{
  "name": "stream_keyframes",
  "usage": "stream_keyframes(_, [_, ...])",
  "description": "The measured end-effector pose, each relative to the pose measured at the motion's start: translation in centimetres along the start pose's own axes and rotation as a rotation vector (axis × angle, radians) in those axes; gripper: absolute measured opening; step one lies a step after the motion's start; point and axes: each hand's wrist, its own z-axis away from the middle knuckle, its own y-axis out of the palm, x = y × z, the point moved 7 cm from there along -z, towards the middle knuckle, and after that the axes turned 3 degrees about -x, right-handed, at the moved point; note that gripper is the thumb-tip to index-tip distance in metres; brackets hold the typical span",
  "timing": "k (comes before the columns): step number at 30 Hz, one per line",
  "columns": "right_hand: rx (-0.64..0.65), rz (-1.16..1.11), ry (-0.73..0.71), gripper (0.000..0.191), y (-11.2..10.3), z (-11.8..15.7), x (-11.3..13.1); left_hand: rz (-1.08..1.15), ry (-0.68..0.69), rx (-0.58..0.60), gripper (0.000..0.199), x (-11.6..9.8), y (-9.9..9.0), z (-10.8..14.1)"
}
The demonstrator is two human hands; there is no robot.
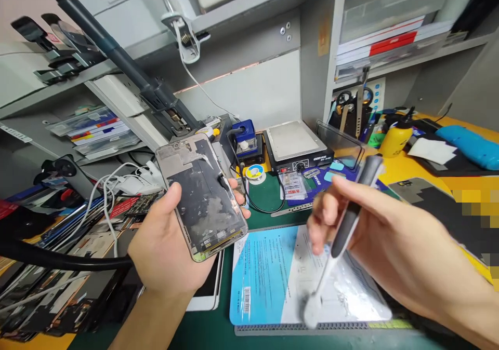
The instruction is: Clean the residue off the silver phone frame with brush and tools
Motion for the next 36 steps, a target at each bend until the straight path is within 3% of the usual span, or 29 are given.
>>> stream_keyframes(3, [0.085, -0.158, 0.137, 0.036, 2.1, 0.5, 0.6, 0.002, -0.007, 0.012, 0.042, 0.0, 0.4, -0.1])
stream_keyframes(6, [0.037, -0.145, 0.065, 0.032, 2.1, 0.8, 2.1, 0.008, 0.017, 0.004, 0.042, -0.1, 1.1, -0.1])
stream_keyframes(9, [0.084, 0.177, -0.097, 0.035, 2.7, 1.0, 3.9, 0.021, 0.027, 0.022, 0.04, -0.1, 2.4, 0.0])
stream_keyframes(13, [0.163, 0.749, -0.322, 0.028, 5.7, 2.0, 5.5, 0.03, 0.029, 0.049, 0.046, 0.0, 4.3, 0.1])
stream_keyframes(15, [0.147, 0.869, -0.402, 0.033, 7.0, 2.2, 5.7, 0.046, 0.062, 0.047, 0.044, -0.2, 4.9, 0.2])
stream_keyframes(18, [0.174, 0.848, -0.422, 0.037, 8.2, 1.9, 5.1, 0.054, 0.095, 0.046, 0.043, -0.3, 5.1, 0.3])
stream_keyframes(28, [0.192, 0.84, -0.254, 0.043, 6.4, 0.0, 1.5, 0.051, 0.027, 0.012, 0.041, 1.7, 3.6, 0.4])
stream_keyframes(36, [0.232, 0.773, -0.169, 0.032, 5.9, -0.2, 0.5, 0.03, 0.022, -0.019, 0.04, 2.3, 3.0, -0.1])
